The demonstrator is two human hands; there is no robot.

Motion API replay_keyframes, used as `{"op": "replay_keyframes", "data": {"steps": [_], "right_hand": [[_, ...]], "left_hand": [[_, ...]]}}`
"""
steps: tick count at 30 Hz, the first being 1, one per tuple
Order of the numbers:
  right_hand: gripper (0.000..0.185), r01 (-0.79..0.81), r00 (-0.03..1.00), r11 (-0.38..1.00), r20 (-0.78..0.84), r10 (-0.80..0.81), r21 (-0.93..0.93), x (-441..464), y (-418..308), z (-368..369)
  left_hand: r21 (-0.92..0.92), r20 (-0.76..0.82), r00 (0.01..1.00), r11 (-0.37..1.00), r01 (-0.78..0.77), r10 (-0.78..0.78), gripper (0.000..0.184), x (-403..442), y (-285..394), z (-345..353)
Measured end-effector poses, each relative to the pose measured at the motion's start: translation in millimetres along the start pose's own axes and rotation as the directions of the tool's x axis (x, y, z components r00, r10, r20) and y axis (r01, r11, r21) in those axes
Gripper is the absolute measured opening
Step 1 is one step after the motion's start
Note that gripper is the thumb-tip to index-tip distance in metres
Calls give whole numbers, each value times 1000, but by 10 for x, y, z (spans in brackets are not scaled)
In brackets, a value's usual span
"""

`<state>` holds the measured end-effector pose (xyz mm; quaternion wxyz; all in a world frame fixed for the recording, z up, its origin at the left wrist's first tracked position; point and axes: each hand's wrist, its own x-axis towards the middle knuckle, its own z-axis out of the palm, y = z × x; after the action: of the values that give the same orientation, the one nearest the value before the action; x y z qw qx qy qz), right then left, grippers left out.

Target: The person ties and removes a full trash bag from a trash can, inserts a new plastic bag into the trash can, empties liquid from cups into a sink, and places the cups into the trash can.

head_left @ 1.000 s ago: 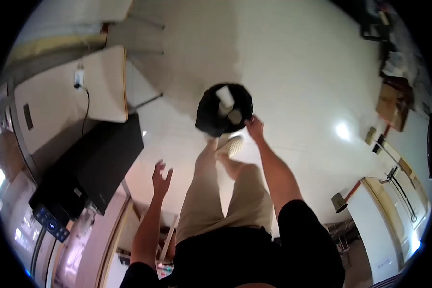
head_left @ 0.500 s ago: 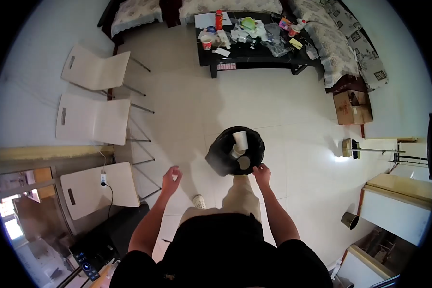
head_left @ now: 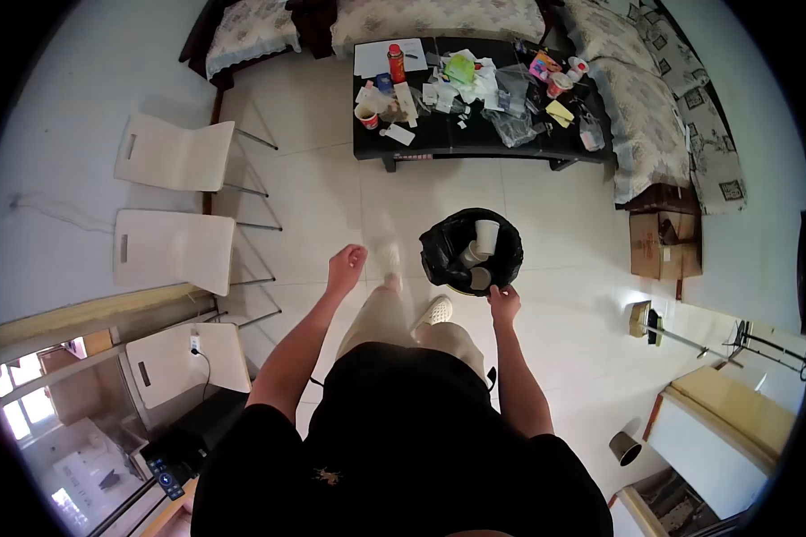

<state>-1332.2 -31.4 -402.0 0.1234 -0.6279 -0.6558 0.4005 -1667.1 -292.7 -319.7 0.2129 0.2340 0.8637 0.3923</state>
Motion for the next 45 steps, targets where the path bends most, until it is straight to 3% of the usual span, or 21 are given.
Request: {"op": "replay_keyframes", "data": {"steps": [4, 6, 8, 12, 16, 18, 19, 22, 24, 26, 28, 32, 35, 37, 39, 41, 43, 45], "right_hand": [[25, 9, 999, 999, 31, -8, -53, 711, -262, 243], [22, -49, 996, 999, 75, 48, 16, 988, -496, 348], [21, -102, 989, 993, 116, 95, 60, 1249, -732, 526], [19, -176, 971, 982, 177, 161, 72, 1714, -1135, 895], [20, -201, 967, 978, 169, 189, 56, 2108, -1339, 1230], [20, -207, 964, 978, 177, 201, 17, 2205, -1455, 1320], [20, -204, 963, 979, 183, 200, 3, 2250, -1538, 1337], [23, -197, 961, 980, 196, 196, -18, 2418, -1612, 1424], [25, -154, 966, 987, 200, 161, -50, 2489, -1634, 1430], [23, -116, 961, 979, 229, 153, -166, 2577, -1757, 1420], [25, -85, 964, 971, 229, 137, -221, 2578, -1897, 1376], [26, -33, 960, 973, 263, 94, -227, 2704, -2050, 1463], [27, -48, 957, 985, 274, 92, -163, 2730, -2082, 1479], [26, -30, 955, 987, 287, 74, -155, 2765, -2103, 1469], [26, -22, 954, 990, 294, 63, -141, 2798, -2104, 1501], [27, -38, 945, 986, 316, 89, -162, 2812, -2190, 1500], [26, -7, 953, 981, 296, 65, -193, 2835, -2236, 1614], [25, -12, 957, 980, 280, 69, -200, 2781, -2212, 1686]], "left_hand": [[59, -29, 999, 998, -21, 23, 20, 1334, 5, 212], [95, 26, 987, 982, -163, 161, 22, 2120, -155, 379], [313, 34, 950, 900, -304, 310, 26, 2816, -222, 563], [414, 192, 977, 895, -169, 95, 37, 4125, -376, 1036], [522, 322, 945, 843, -130, -54, 55, 4974, -636, 1538], [551, 374, 910, 832, -66, -176, 73, 5088, -692, 1618], [516, 347, 926, 855, -56, -149, 74, 5045, -661, 1581], [402, 245, 969, 913, -67, -37, 72, 4936, -509, 1280], [335, 161, 963, 906, -261, 217, 62, 4695, -163, 891], [324, 208, 955, 907, -270, 210, 59, 4409, 345, 506], [150, 262, 933, 945, -292, 247, 62, 4156, 813, 298], [-85, 380, 884, 962, -260, 272, 54, 3828, 1251, 588], [-79, 483, 794, 921, -381, 369, 43, 3735, 1173, 998], [-76, 423, 853, 951, -301, 304, 36, 3818, 1041, 1010], [-96, 148, 977, 986, -138, 151, 32, 4068, 816, 909], [106, -21, 983, 978, -180, 183, 48, 4486, 444, 676], [391, -66, 996, 920, -28, 59, 71, 4884, 82, 568], [528, -26, 998, 849, -31, 52, 91, 5285, -164, 476]]}}
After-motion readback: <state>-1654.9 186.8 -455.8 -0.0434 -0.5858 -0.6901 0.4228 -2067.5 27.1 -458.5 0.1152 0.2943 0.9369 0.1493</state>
